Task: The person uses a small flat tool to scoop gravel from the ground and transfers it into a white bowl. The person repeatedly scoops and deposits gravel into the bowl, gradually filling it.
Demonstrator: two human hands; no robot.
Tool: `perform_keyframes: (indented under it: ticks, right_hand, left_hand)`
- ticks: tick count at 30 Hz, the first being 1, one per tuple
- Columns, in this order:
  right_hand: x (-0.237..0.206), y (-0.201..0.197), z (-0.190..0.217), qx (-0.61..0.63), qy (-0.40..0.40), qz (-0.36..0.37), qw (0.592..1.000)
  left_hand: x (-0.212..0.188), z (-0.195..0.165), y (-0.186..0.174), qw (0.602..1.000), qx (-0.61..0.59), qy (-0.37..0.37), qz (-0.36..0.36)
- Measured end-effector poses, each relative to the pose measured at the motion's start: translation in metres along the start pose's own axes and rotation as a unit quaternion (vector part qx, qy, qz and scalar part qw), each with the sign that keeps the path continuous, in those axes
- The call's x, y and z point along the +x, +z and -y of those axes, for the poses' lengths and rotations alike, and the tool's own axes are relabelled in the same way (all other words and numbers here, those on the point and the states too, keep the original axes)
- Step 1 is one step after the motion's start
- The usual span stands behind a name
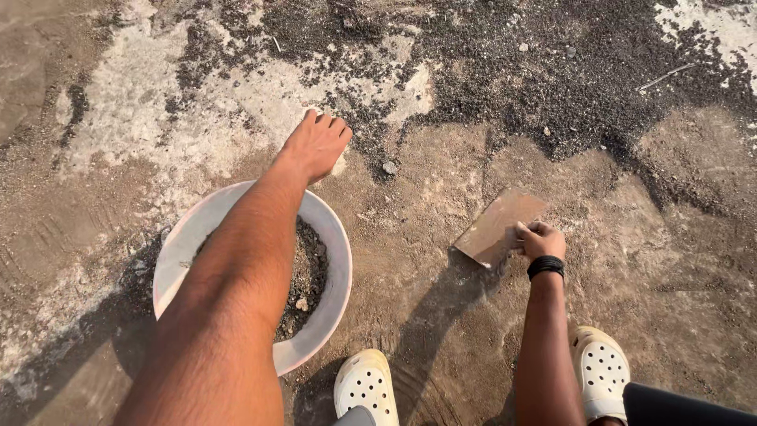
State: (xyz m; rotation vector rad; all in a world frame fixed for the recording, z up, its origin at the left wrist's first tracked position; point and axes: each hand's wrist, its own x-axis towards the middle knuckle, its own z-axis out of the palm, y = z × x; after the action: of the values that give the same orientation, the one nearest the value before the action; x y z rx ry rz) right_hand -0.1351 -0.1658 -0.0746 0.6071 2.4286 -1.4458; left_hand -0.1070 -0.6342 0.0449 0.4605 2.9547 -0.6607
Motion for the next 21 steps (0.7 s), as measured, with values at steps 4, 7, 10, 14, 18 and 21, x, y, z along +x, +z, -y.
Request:
perform_keyframes:
  ticks: [4,7,10,14,18,21]
  right_hand:
    - [0.0,0.036,0.017,0.052,-0.047,0.025,0.997]
    - [-0.011,0.072,0.038,-0.022,-0.071,0.02,0.997]
    - [-0.03,0.113,0.063,-0.039,-0.076,0.035,0.996]
    - [-0.051,0.172,0.088,-0.063,-0.119,-0.011,0.991]
    - [-0.055,0.217,0.118,0.1,-0.035,0.034,0.994]
    - [-0.055,0.242,0.145,0.121,-0.005,0.008,0.993]
  left_hand:
    - [-0.01,-0.004,0.01,0.999,-0.016,0.026,0.021]
    - [-0.023,-0.004,0.018,0.997,0.002,0.029,0.072]
    - [-0.03,0.001,0.022,0.995,0.004,0.024,0.097]
    - [-0.03,0.008,0.027,0.995,-0.013,-0.001,0.102]
    - [-0.023,0.006,0.031,0.998,-0.001,-0.023,0.062]
    - [-0.021,0.001,0.034,0.999,-0.009,-0.041,0.029]
